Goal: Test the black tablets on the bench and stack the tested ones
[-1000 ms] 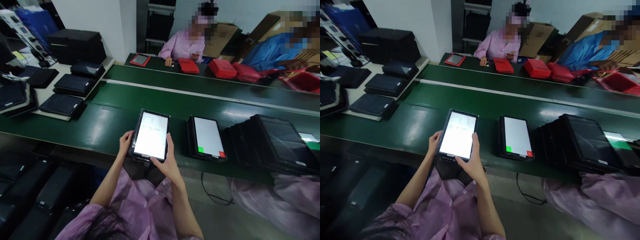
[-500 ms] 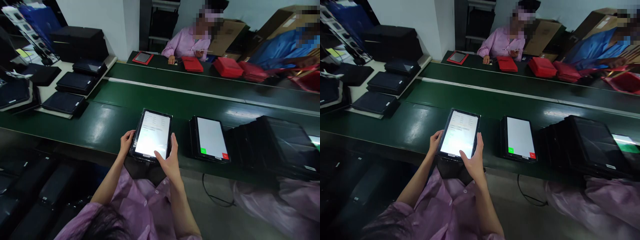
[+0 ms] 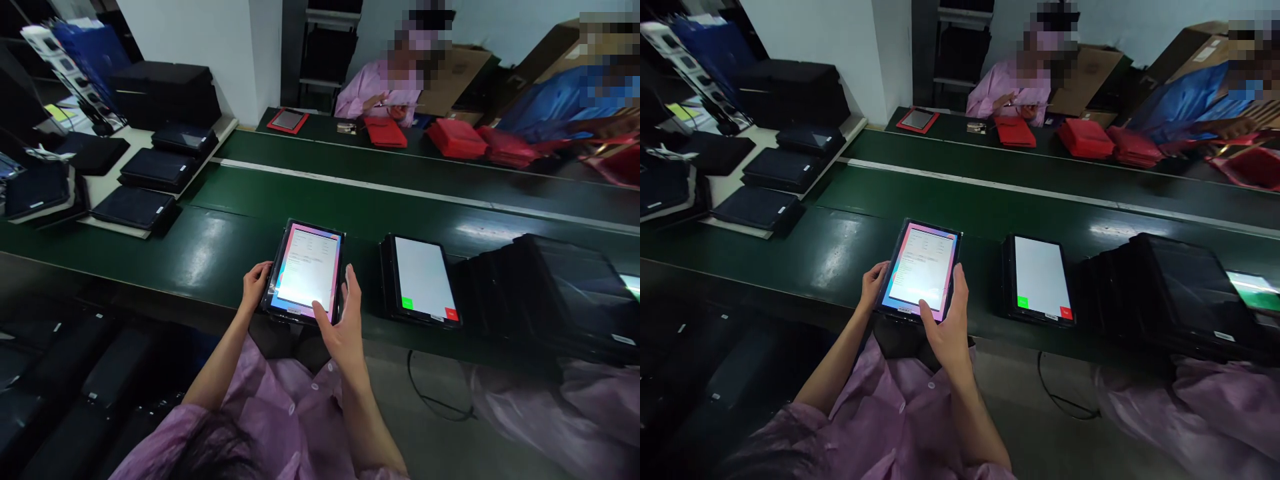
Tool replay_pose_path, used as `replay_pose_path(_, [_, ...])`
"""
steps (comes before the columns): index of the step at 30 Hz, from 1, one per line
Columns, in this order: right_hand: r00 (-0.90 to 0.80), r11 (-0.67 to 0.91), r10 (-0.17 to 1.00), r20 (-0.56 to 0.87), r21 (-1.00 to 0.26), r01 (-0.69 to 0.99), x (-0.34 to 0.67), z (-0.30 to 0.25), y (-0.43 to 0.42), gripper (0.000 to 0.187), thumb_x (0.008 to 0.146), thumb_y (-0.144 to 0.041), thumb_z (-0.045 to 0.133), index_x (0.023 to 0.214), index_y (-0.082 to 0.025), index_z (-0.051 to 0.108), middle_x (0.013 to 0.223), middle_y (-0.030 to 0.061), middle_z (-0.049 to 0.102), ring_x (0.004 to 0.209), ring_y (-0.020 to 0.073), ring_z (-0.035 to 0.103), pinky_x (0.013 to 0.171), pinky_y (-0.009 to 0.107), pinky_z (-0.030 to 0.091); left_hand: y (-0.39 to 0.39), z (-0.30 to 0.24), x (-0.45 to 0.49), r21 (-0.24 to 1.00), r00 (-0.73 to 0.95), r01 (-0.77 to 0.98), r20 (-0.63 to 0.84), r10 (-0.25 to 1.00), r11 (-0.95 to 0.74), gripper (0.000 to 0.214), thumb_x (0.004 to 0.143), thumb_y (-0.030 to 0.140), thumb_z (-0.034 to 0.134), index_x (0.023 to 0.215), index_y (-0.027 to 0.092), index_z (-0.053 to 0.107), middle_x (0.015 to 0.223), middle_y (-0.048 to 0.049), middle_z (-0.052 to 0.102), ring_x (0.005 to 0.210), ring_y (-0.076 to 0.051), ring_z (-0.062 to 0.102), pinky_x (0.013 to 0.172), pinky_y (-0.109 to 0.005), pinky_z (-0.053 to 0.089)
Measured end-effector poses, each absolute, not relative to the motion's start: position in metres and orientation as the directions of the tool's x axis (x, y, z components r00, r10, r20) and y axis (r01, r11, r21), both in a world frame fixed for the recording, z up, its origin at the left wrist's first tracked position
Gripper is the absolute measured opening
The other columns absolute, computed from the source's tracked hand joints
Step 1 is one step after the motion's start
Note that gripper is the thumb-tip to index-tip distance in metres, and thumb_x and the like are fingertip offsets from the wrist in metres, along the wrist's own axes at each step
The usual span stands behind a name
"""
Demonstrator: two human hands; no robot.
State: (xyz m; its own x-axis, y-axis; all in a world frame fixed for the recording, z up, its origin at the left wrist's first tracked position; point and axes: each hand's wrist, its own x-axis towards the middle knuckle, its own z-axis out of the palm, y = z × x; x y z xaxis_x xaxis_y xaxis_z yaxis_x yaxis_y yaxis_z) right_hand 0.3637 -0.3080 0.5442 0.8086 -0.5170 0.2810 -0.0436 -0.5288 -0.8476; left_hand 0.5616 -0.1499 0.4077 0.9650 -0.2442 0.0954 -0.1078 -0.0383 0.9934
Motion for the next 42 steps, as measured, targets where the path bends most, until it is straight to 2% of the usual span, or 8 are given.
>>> replay_pose_path(6, [0.848, -0.768, -0.052, 0.528, -0.563, 0.304, 0.385, 0.567, -0.296, 0.049, 0.107, -0.025, 0.058, 0.155, -0.031, 0.049, 0.142, 0.0053, 0.071, 0.149, 0.0258, 0.055, 0.132, 0.06, 0.035, -0.151, 0.407, 0.564, 0.994, 0.97, -0.108, 0.103, -0.222, -0.007, 0.04, 0.095, 0.054, 0.068, 0.104, 0.019, 0.085, 0.116, -0.0101, 0.082, 0.112, -0.027, 0.074, 0.104, -0.038, 0.054])
replay_pose_path(14, [0.875, -0.858, 0.155, 0.458, -0.376, 0.349, 0.41, 0.564, -0.299, 0.051, 0.109, -0.034, 0.057, 0.157, -0.021, 0.05, 0.139, 0.0111, 0.073, 0.154, 0.0332, 0.049, 0.134, 0.07, 0.024, -0.15, 0.408, 0.564, 0.994, 0.97, -0.112, 0.105, -0.219, -0.019, 0.041, 0.094, 0.055, 0.069, 0.104, 0.019, 0.086, 0.115, -0.0108, 0.082, 0.112, -0.028, 0.074, 0.106, -0.04, 0.054])
replay_pose_path(16, [0.859, -0.847, 0.067, 0.508, -0.426, 0.318, 0.407, 0.565, -0.309, 0.057, 0.109, -0.036, 0.057, 0.162, -0.023, 0.041, 0.153, 0.011, 0.064, 0.156, 0.0311, 0.046, 0.135, 0.067, 0.024, -0.15, 0.408, 0.563, 0.993, 0.97, -0.114, 0.108, -0.219, -0.015, 0.041, 0.094, 0.055, 0.069, 0.104, 0.019, 0.086, 0.116, -0.0109, 0.082, 0.114, -0.028, 0.074, 0.107, -0.04, 0.053])
replay_pose_path(19, [0.782, -0.778, -0.271, 0.562, -0.606, 0.167, 0.402, 0.558, -0.326, 0.057, 0.11, -0.039, 0.054, 0.164, -0.027, 0.038, 0.162, 0.012, 0.053, 0.156, 0.0304, 0.046, 0.132, 0.064, 0.034, -0.15, 0.407, 0.563, 0.993, 0.969, -0.121, 0.115, -0.22, -0.015, 0.041, 0.094, 0.055, 0.069, 0.105, 0.018, 0.086, 0.116, -0.0111, 0.082, 0.115, -0.029, 0.074, 0.107, -0.04, 0.053])
replay_pose_path(21, [0.704, -0.646, -0.478, 0.524, -0.753, 0.122, 0.402, 0.548, -0.334, 0.053, 0.11, -0.041, 0.051, 0.161, -0.027, 0.043, 0.162, 0.0133, 0.053, 0.152, 0.0299, 0.05, 0.128, 0.061, 0.041, -0.15, 0.406, 0.564, 0.992, 0.968, -0.126, 0.119, -0.219, -0.019, 0.042, 0.095, 0.055, 0.069, 0.104, 0.018, 0.086, 0.116, -0.011, 0.082, 0.114, -0.028, 0.074, 0.107, -0.04, 0.053])
replay_pose_path(24, [0.639, -0.445, -0.625, 0.448, -0.877, 0.18, 0.406, 0.529, -0.338, 0.051, 0.11, -0.045, 0.05, 0.157, -0.025, 0.047, 0.161, 0.0145, 0.052, 0.152, 0.0286, 0.05, 0.128, 0.057, 0.043, -0.149, 0.404, 0.564, 0.991, 0.967, -0.135, 0.126, -0.222, -0.024, 0.041, 0.095, 0.055, 0.069, 0.104, 0.019, 0.086, 0.117, -0.0108, 0.082, 0.114, -0.028, 0.074, 0.107, -0.04, 0.053])
replay_pose_path(29, [0.633, -0.317, -0.697, 0.336, -0.937, 0.148, 0.411, 0.511, -0.335, 0.056, 0.108, -0.051, 0.051, 0.158, -0.028, 0.045, 0.168, 0.0122, 0.043, 0.159, 0.0285, 0.04, 0.131, 0.059, 0.036, -0.15, 0.403, 0.565, 0.992, 0.969, -0.122, 0.116, -0.219, -0.013, 0.04, 0.095, 0.054, 0.068, 0.104, 0.018, 0.085, 0.118, -0.011, 0.082, 0.116, -0.028, 0.074, 0.108, -0.04, 0.053])
replay_pose_path(42, [0.64, -0.223, -0.718, 0.274, -0.961, 0.161, 0.409, 0.51, -0.335, 0.054, 0.107, -0.052, 0.054, 0.155, -0.027, 0.05, 0.165, 0.0102, 0.049, 0.156, 0.0265, 0.044, 0.132, 0.056, 0.034, -0.15, 0.403, 0.564, 0.991, 0.968, -0.13, 0.122, -0.22, -0.022, 0.04, 0.095, 0.054, 0.067, 0.103, 0.02, 0.086, 0.117, -0.0104, 0.082, 0.116, -0.029, 0.074, 0.109, -0.042, 0.053])
